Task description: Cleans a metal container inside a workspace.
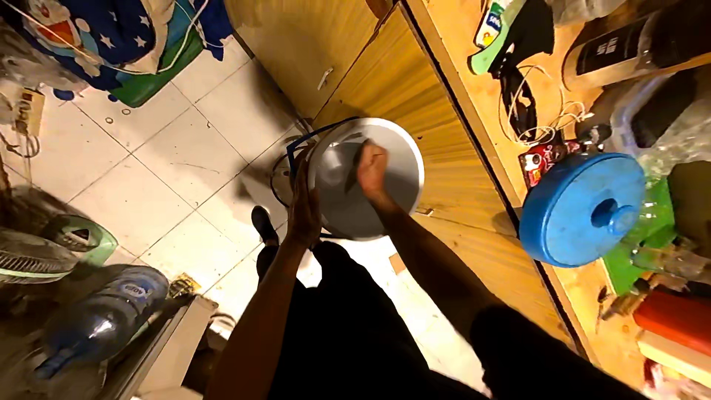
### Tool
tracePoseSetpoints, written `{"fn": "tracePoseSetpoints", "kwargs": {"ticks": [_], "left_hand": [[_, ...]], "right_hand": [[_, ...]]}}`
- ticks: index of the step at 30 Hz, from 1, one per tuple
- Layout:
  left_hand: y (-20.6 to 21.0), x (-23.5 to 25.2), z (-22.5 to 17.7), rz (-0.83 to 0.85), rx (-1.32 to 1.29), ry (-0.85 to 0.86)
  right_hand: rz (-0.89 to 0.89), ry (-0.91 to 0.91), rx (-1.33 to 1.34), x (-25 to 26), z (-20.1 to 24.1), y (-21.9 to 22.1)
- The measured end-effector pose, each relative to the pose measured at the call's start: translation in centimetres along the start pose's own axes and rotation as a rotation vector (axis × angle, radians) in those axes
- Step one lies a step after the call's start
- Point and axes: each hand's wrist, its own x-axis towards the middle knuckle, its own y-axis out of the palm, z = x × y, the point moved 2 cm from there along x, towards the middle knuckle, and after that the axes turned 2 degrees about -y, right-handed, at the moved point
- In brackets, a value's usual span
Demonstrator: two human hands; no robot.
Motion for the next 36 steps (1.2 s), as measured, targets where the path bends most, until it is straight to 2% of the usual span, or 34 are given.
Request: {"fn": "tracePoseSetpoints", "kwargs": {"ticks": [2,3,6,7,9,15,19,22,25,27,31,36], "left_hand": [[0.2,-0.1,0.1,-0.007,0.009,0.027],[0.0,1.5,0.5,-0.041,0.005,0.067],[0.1,-0.1,0.3,0.016,-0.005,0.019],[0.1,0.8,0.2,0.014,-0.002,0.039],[0.1,0.5,0.4,0.017,-0.011,0.026],[0.0,0.5,0.2,0.005,0.045,-0.035],[0.2,0.2,0.2,-0.021,0.083,-0.024],[0.2,0.4,0.6,-0.009,0.041,0.016],[0.4,0.5,0.9,-0.002,-0.004,0.052],[0.4,0.5,0.8,-0.007,-0.008,0.047],[0.4,0.5,0.9,-0.012,0.005,0.062],[0.3,0.4,0.9,-0.026,0.073,0.038]], "right_hand": [[0.008,0.116,-0.068,-1.6,-1.2,-0.3],[0.006,0.074,-0.061,0.2,-0.3,0.2],[-0.008,-0.038,0.023,0.3,2.2,-2.6],[-0.025,-0.104,0.09,2.0,2.8,-2.8],[-0.02,-0.127,0.154,2.7,3.5,-3.0],[0.147,-0.001,0.412,1.3,1.0,1.9],[0.276,0.123,0.164,-0.5,-0.4,4.4],[0.339,0.183,0.085,-0.6,-0.9,3.5],[0.278,0.051,0.185,-0.4,-1.7,1.1],[0.212,-0.006,0.159,0.1,-1.1,-0.4],[-0.001,0.034,0.21,0.7,0.5,-1.4],[-0.18,0.059,0.184,0.6,1.1,-1.5]]}}
